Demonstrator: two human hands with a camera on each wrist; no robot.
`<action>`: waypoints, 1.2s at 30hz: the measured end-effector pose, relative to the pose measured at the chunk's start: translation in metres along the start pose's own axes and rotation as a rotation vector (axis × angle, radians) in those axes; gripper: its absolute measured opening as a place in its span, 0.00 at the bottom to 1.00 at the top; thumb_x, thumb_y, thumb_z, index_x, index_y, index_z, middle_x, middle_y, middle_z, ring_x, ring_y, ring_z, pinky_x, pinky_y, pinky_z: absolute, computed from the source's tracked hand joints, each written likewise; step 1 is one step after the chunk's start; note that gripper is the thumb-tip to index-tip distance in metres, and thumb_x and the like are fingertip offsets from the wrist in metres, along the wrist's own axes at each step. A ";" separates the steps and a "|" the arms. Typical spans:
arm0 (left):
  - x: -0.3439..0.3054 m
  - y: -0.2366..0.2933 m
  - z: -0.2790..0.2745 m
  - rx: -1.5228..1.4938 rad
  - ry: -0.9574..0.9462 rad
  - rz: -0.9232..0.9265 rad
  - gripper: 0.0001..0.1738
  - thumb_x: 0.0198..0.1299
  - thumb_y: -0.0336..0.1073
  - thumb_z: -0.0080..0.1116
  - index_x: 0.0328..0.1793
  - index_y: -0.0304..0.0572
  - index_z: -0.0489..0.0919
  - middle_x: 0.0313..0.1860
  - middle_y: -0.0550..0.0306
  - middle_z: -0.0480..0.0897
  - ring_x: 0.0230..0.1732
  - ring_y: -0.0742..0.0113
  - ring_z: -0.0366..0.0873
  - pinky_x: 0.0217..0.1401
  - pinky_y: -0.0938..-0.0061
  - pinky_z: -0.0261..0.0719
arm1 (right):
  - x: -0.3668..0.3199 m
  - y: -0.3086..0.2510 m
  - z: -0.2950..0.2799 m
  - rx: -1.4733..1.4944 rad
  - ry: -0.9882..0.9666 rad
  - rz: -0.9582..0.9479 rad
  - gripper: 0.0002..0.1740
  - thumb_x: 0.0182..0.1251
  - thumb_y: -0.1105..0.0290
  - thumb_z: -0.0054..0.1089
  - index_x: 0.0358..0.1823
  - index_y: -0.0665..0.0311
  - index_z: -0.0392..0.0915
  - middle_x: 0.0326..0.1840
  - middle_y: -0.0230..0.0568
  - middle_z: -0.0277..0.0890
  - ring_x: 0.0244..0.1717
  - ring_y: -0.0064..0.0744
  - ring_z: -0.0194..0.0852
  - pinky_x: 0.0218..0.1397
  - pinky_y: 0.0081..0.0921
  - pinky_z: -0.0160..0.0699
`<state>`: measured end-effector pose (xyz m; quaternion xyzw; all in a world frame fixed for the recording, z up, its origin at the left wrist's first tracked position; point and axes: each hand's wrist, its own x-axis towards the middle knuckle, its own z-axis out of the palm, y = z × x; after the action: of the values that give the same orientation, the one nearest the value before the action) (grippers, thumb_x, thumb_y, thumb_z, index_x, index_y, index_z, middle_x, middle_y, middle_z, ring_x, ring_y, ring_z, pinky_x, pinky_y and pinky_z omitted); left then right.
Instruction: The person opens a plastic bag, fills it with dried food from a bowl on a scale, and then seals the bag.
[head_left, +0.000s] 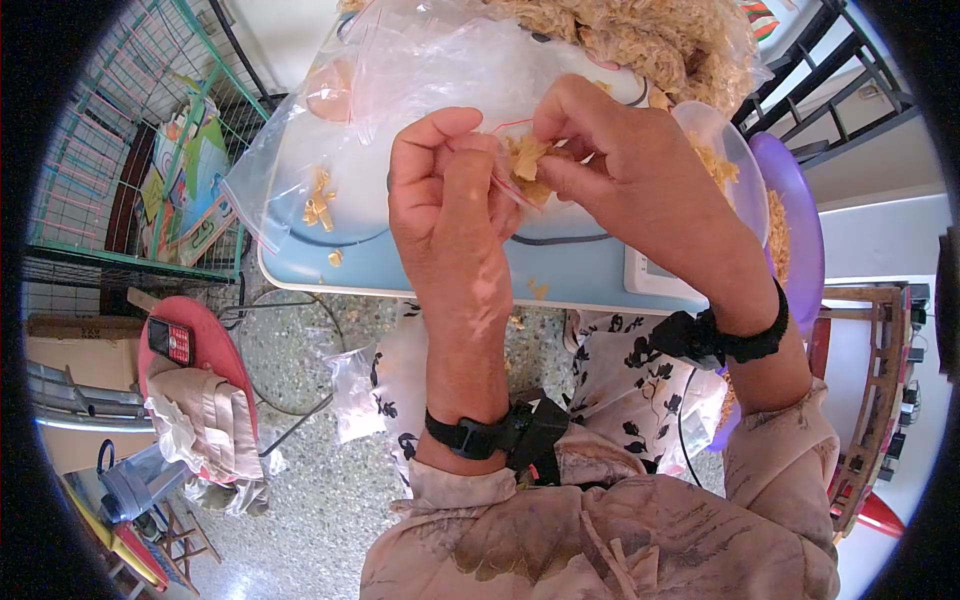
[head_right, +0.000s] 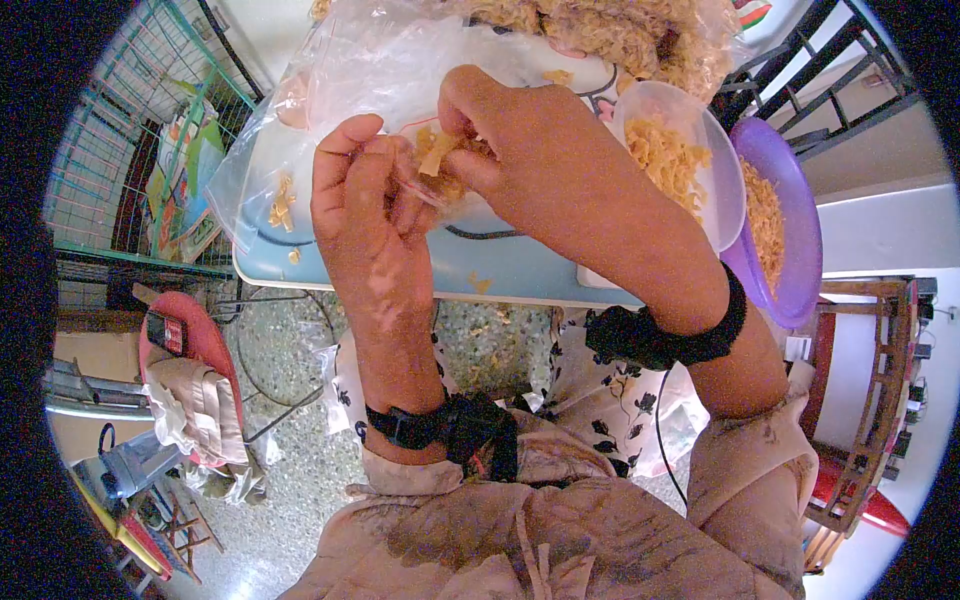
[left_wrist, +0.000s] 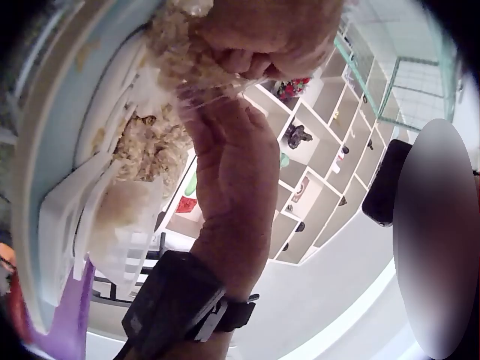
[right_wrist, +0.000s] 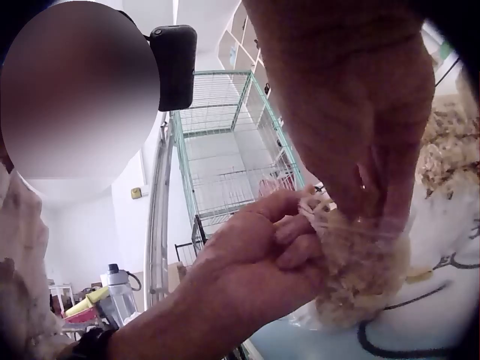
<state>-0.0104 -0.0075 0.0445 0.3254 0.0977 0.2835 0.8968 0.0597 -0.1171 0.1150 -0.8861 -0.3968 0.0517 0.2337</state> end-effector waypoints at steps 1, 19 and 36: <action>0.000 0.000 -0.001 -0.012 -0.015 -0.003 0.11 0.62 0.28 0.55 0.51 0.41 0.73 0.25 0.65 0.71 0.17 0.82 0.56 0.19 0.86 0.54 | -0.001 0.002 0.001 0.034 -0.005 -0.009 0.11 0.62 0.74 0.58 0.46 0.66 0.71 0.35 0.42 0.79 0.37 0.32 0.82 0.37 0.25 0.78; 0.002 -0.008 -0.009 -0.228 -0.008 -0.130 0.14 0.64 0.31 0.54 0.55 0.38 0.71 0.29 0.63 0.73 0.17 0.84 0.54 0.15 0.87 0.49 | -0.026 0.004 -0.017 0.022 -0.021 -0.195 0.20 0.58 0.79 0.60 0.54 0.64 0.75 0.54 0.38 0.76 0.52 0.33 0.78 0.48 0.25 0.81; -0.003 0.005 0.007 0.102 0.018 0.088 0.08 0.61 0.28 0.56 0.47 0.39 0.74 0.25 0.67 0.73 0.18 0.84 0.58 0.18 0.86 0.51 | -0.012 -0.004 0.008 -0.416 -0.240 -0.283 0.13 0.59 0.67 0.60 0.42 0.66 0.75 0.47 0.40 0.75 0.41 0.44 0.77 0.41 0.34 0.78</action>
<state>-0.0126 -0.0098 0.0524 0.3720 0.1057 0.3203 0.8648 0.0465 -0.1210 0.1082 -0.8384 -0.5436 0.0403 0.0031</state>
